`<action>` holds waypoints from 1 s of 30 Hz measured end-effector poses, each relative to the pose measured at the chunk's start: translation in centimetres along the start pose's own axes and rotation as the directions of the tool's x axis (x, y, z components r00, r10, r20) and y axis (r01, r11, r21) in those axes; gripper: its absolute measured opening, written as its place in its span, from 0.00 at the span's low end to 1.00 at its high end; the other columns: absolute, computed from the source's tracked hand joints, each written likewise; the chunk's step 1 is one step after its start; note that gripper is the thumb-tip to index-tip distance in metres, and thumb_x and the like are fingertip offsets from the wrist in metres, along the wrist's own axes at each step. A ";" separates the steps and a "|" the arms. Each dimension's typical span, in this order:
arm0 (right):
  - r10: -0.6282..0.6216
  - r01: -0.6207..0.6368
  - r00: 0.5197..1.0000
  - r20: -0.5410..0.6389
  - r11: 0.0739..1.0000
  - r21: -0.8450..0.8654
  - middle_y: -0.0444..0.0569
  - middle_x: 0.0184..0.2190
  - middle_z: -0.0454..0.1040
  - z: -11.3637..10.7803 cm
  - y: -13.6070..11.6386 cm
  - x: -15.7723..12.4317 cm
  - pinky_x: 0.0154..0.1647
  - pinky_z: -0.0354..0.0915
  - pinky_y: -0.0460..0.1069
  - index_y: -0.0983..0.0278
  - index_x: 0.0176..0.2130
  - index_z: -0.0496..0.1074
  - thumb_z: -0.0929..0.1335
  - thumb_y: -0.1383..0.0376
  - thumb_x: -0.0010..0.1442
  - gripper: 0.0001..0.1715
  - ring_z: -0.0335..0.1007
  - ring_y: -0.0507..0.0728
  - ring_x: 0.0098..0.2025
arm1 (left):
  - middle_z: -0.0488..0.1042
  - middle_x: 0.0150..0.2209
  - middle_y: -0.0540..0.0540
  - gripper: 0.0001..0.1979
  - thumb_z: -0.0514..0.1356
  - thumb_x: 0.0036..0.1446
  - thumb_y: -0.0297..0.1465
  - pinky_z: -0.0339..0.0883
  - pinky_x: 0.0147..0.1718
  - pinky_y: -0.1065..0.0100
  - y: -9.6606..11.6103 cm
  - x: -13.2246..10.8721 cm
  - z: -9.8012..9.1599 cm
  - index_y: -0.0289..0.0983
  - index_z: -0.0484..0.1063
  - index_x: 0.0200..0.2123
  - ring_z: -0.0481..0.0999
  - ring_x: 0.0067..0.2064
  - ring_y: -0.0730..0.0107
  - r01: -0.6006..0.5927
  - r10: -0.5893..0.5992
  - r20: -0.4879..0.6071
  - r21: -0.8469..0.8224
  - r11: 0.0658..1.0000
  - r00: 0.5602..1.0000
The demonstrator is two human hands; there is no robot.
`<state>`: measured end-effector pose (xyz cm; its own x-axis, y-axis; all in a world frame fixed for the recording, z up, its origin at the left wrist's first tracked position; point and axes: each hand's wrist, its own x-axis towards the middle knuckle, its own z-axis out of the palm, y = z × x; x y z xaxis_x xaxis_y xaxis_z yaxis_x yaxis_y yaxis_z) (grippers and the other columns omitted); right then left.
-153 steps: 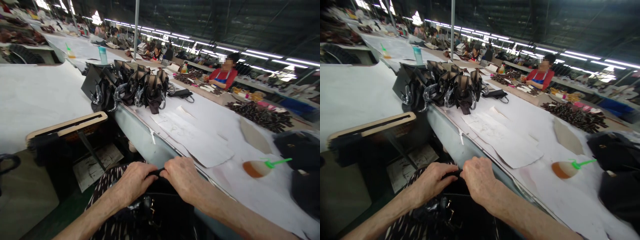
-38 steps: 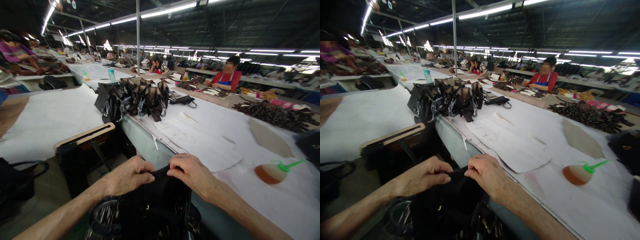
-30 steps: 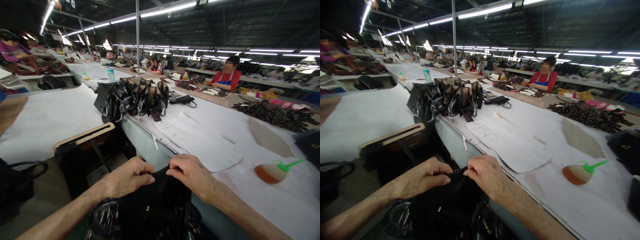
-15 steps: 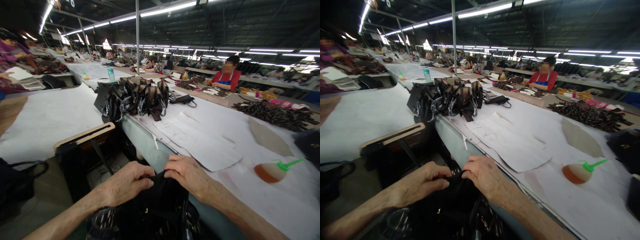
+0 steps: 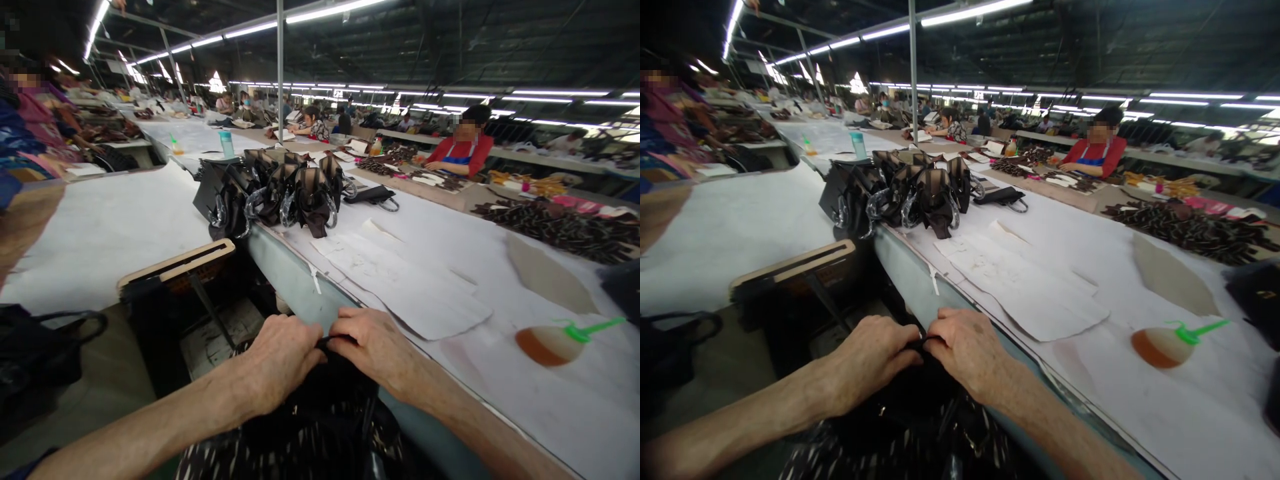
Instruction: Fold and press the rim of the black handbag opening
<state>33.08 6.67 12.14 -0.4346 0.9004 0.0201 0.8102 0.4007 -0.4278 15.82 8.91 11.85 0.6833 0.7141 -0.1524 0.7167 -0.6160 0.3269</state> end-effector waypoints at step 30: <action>0.469 -0.452 0.883 -0.007 0.854 0.257 0.56 0.57 0.57 -0.6 1.2 -3.3 0.54 0.55 0.58 0.62 0.62 0.39 0.67 0.63 0.48 0.50 0.54 0.63 0.56 | 0.61 0.18 0.52 0.13 0.50 0.55 0.31 0.49 0.20 0.75 -1.0 0.2 -1.6 0.35 0.62 0.19 0.58 0.21 0.77 -0.017 0.011 -0.021 -0.311 0.950 1.000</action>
<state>35.72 4.25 12.15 -0.0009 0.9843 -0.1762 0.7872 -0.1080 -0.6072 15.01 10.19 12.96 0.6883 0.7138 -0.1295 0.6261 -0.4944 0.6029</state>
